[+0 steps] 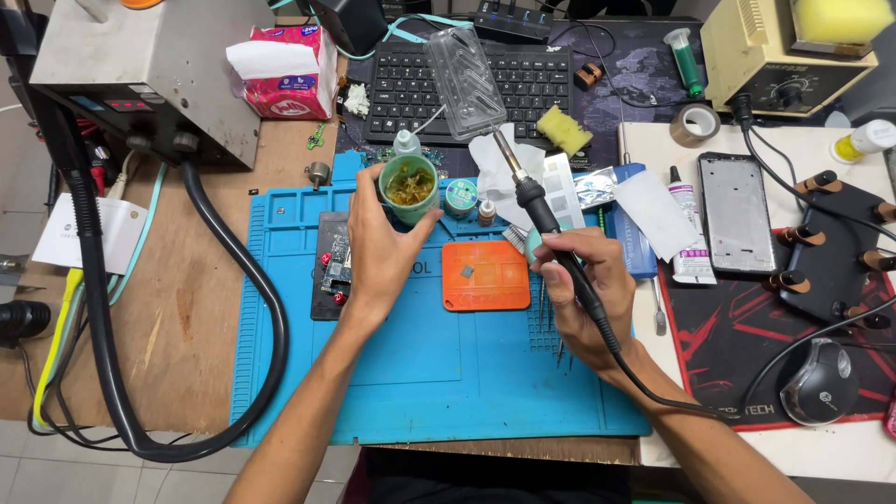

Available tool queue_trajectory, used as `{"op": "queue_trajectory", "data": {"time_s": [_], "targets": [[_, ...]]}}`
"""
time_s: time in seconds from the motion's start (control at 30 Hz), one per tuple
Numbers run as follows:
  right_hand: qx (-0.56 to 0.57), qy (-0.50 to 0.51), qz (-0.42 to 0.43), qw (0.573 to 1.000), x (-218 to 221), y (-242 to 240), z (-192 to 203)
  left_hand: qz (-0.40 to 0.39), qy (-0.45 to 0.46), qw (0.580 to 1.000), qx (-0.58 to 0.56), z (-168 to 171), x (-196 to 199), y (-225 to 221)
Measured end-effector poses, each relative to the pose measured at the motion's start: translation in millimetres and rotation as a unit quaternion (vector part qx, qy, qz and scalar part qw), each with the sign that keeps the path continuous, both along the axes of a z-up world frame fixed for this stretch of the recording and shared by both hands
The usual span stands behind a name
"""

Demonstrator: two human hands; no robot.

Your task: The person is performing repair work on a circuit board, including cleaning a soldering iron tip and using a heat gun to desolder or solder components.

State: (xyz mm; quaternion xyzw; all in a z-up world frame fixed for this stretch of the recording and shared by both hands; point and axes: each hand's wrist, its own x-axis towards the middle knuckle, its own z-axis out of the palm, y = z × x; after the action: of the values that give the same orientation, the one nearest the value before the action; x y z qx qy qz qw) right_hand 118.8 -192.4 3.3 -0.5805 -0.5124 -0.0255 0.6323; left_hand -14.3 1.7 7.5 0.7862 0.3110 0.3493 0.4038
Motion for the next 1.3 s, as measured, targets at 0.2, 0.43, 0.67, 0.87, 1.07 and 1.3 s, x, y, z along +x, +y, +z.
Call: {"op": "queue_trajectory", "data": {"time_s": [0.2,0.43,0.67,0.87,1.07,1.3], "targets": [[-0.002,0.004,0.001,1.000,-1,0,1,-0.003,0.001,0.999,0.032,-2,3,-1],[-0.003,-0.020,-0.013,1.000,0,1,2,-0.016,0.005,1.000,0.011,11,-5,-9],[0.005,-0.041,-0.027,0.999,0,1,4,0.000,-0.033,0.999,-0.009,32,-17,-37],[0.028,0.005,-0.017,0.999,-10,5,2,-0.051,-0.094,0.994,-0.038,44,-20,-81],[0.023,0.019,-0.023,0.999,-28,0,2,-0.181,-0.182,0.852,-0.457,58,4,-107],[-0.024,0.027,-0.086,0.996,-32,-24,-10,-0.163,-0.217,0.822,-0.501,86,15,-117]]}}
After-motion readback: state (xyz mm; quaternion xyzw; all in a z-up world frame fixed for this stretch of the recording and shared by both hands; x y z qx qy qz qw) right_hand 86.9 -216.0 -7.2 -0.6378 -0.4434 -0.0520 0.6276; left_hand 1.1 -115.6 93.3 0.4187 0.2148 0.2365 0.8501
